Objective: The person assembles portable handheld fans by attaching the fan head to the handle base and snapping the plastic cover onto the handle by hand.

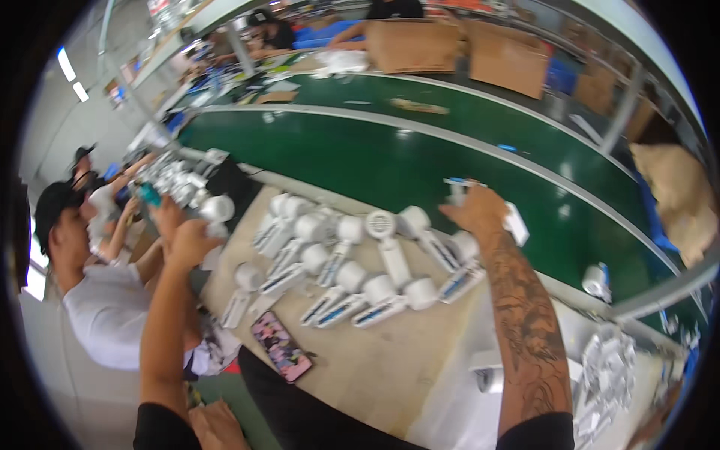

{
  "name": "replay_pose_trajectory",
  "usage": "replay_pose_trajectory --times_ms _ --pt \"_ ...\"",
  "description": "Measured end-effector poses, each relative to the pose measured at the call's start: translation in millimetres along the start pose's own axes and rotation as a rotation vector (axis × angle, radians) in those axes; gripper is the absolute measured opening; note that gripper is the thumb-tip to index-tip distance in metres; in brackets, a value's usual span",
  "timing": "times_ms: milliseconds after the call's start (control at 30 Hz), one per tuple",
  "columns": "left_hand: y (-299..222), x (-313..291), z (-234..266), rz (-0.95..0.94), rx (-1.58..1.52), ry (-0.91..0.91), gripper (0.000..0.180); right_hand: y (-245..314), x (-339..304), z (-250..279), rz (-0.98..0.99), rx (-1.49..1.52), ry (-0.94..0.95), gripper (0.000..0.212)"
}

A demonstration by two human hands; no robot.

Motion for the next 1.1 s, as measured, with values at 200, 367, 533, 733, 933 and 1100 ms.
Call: replay_pose_trajectory --times_ms 200,367,533,733,933,1100 --pt "27 17 -89 0.165 -0.038 0.171 0.033 5 -1 35 0.01 0.125 -0.171 0.05" --pt "27 -10 -78 0.381 0.024 0.156 0.048 32 -77 123 0.4 0.45 -0.369 0.039" --pt "-47 -67 -13 0.136 -0.881 -0.093 0.039 71 -172 124 0.555 1.072 0.022 0.054" --pt "-236 -237 -37 -0.044 -1.969 1.218 0.067 127 -259 61 0.452 1.178 0.288 0.056" --pt "-237 -258 -53 0.212 -1.93 1.085 0.034 115 -290 61 0.528 1.197 -0.121 0.046" --pt "-239 -275 -45 0.136 -1.837 0.981 0.045 95 -318 4 0.277 1.567 0.118 0.069"
Point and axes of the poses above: each hand's wrist, its own x-axis towards the middle knuckle, its own z-axis out of the back of the hand, y = z × x, the point moved 9 cm from there along x, towards the middle knuckle, and after that the axes turned 10 degrees about z, right-handed, at the moved point
